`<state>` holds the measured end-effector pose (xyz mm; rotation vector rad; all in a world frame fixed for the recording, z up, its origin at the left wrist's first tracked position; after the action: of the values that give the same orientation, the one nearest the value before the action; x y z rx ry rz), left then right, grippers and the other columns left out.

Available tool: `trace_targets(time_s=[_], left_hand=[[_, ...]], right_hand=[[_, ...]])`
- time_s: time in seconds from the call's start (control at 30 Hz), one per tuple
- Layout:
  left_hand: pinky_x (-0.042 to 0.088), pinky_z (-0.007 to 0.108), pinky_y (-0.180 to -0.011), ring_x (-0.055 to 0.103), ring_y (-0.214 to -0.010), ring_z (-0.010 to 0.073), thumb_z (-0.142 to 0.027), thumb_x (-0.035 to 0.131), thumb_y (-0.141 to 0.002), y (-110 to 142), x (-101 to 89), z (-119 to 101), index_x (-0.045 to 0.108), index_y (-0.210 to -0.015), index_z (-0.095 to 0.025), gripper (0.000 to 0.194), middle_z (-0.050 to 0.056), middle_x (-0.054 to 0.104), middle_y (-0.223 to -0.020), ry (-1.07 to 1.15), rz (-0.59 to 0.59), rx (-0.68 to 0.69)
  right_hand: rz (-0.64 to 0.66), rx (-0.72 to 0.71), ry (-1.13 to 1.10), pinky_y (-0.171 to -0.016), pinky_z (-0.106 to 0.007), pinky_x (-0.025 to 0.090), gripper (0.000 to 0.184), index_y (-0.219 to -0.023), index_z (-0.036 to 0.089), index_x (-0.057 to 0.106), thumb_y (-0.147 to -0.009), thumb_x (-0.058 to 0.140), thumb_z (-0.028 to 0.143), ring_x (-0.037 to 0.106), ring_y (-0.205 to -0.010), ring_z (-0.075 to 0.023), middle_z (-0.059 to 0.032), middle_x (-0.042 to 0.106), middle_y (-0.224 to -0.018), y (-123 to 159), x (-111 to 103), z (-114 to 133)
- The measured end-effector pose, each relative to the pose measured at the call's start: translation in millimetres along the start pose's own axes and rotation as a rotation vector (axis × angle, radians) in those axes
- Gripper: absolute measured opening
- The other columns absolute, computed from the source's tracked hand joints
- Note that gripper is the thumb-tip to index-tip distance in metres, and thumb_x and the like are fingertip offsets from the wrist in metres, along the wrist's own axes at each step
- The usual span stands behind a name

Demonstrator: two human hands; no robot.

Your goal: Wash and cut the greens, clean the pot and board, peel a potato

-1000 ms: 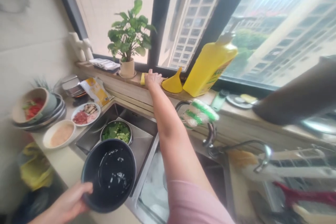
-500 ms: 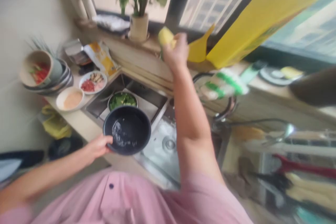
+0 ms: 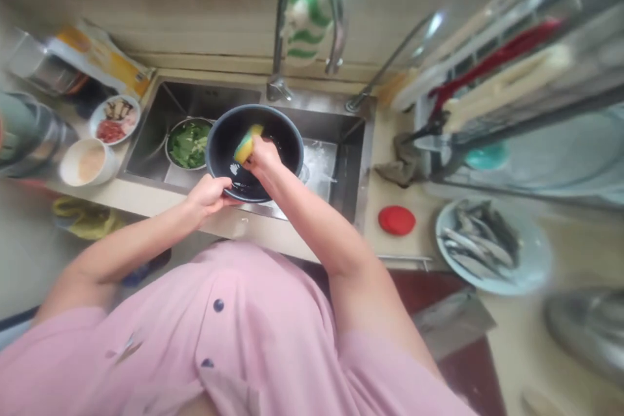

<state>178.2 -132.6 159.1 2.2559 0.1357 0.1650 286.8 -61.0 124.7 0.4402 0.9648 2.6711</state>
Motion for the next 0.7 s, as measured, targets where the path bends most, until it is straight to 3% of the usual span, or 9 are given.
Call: trace_targets(time_s=[0.07, 0.13, 0.27, 0.33, 0.4, 0.53, 0.6, 0.7], left_hand=[[0.065, 0.05, -0.086, 0.077, -0.075, 0.0224, 0.007, 0.055, -0.067, 5.1, 16.0, 5.9, 0.064, -0.108, -0.012, 0.046, 0.001, 0.07, -0.066, -0.067, 0.035, -0.015], [0.065, 0.049, -0.086, 0.077, -0.075, 0.0241, 0.008, 0.052, -0.068, 11.5, 31.4, 9.2, 0.064, -0.109, -0.01, 0.046, 0.002, 0.069, -0.063, -0.143, 0.077, -0.011], [0.065, 0.048, -0.087, 0.078, -0.077, 0.0276, 0.008, 0.05, -0.069, 19.5, 49.4, 8.1, 0.063, -0.112, -0.011, 0.049, 0.001, 0.067, -0.062, -0.273, 0.111, 0.035], [0.065, 0.049, -0.087, 0.078, -0.076, 0.0293, 0.008, 0.05, -0.069, 18.8, 50.4, 7.1, 0.064, -0.11, -0.01, 0.047, 0.001, 0.066, -0.061, -0.325, 0.12, 0.027], [0.065, 0.051, -0.086, 0.078, -0.074, 0.0304, 0.007, 0.052, -0.068, 16.4, 48.8, 7.7, 0.064, -0.111, -0.009, 0.047, 0.001, 0.065, -0.059, -0.344, 0.145, 0.014], [0.065, 0.053, -0.085, 0.076, -0.072, 0.0285, 0.007, 0.051, -0.067, 13.1, 46.4, 14.1, 0.062, -0.123, -0.01, 0.059, 0.001, 0.066, -0.062, -0.303, 0.182, 0.054], [0.065, 0.052, -0.084, 0.076, -0.074, 0.0282, 0.007, 0.051, -0.067, 13.6, 45.8, 19.2, 0.061, -0.127, -0.011, 0.063, 0.001, 0.067, -0.065, -0.305, 0.2, 0.058], [0.066, 0.052, -0.082, 0.077, -0.077, 0.0285, 0.005, 0.055, -0.068, 15.6, 41.8, 26.7, 0.055, -0.136, -0.012, 0.071, 0.004, 0.07, -0.076, -0.361, 0.188, 0.032]], right_hand=[[-0.09, 0.032, -0.063, -0.06, -0.027, 0.053, 0.01, -0.1, 0.023, 0.055, -0.098, 0.058, 0.033, 0.053, -0.053, -0.0117, 0.007, 0.049, -0.062, -1.3, -7.2, -0.1], [-0.065, -0.046, 0.04, -0.059, -0.024, 0.05, 0.011, -0.105, 0.022, 0.059, -0.096, 0.061, 0.029, 0.053, -0.054, -0.011, 0.007, 0.053, -0.064, 5.7, -19.0, -3.8], [0.202, -0.218, 0.516, -0.062, -0.022, 0.047, 0.01, -0.095, 0.019, 0.071, -0.086, 0.069, 0.021, 0.056, -0.063, -0.0117, 0.0048, 0.063, -0.069, 29.2, -57.9, -17.7], [0.391, -0.244, 0.774, -0.066, -0.023, 0.046, 0.009, -0.09, 0.018, 0.076, -0.083, 0.072, 0.021, 0.058, -0.07, -0.0139, 0.0034, 0.067, -0.072, 39.9, -80.0, -21.8], [0.491, -0.318, 0.984, -0.073, -0.024, 0.046, 0.016, -0.097, 0.019, 0.079, -0.086, 0.068, 0.024, 0.061, -0.078, -0.0169, 0.0008, 0.071, -0.081, 48.1, -97.2, -21.4], [0.318, -0.764, 1.414, -0.09, -0.037, 0.045, 0.038, -0.129, 0.019, 0.072, -0.099, 0.049, 0.026, 0.059, -0.106, -0.0276, -0.0134, 0.068, -0.12, 52.6, -105.6, -14.1], [0.32, -0.979, 1.651, -0.095, -0.045, 0.042, 0.043, -0.135, 0.016, 0.068, -0.104, 0.038, 0.025, 0.052, -0.119, -0.0333, -0.0202, 0.061, -0.133, 47.7, -101.0, -13.1], [0.376, -1.092, 1.898, -0.102, -0.051, 0.039, 0.051, -0.135, 0.011, 0.065, -0.104, 0.025, 0.016, 0.048, -0.125, -0.0351, -0.0221, 0.059, -0.137, 32.9, -97.9, -13.5]])
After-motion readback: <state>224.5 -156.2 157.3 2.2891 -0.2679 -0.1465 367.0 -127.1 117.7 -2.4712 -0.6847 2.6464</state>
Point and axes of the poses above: each hand's wrist, its own y-axis away from the middle knuckle, its own x-axis out of the palm, z = x × y, the point moved 1 cm from there along -y, towards the middle knuckle
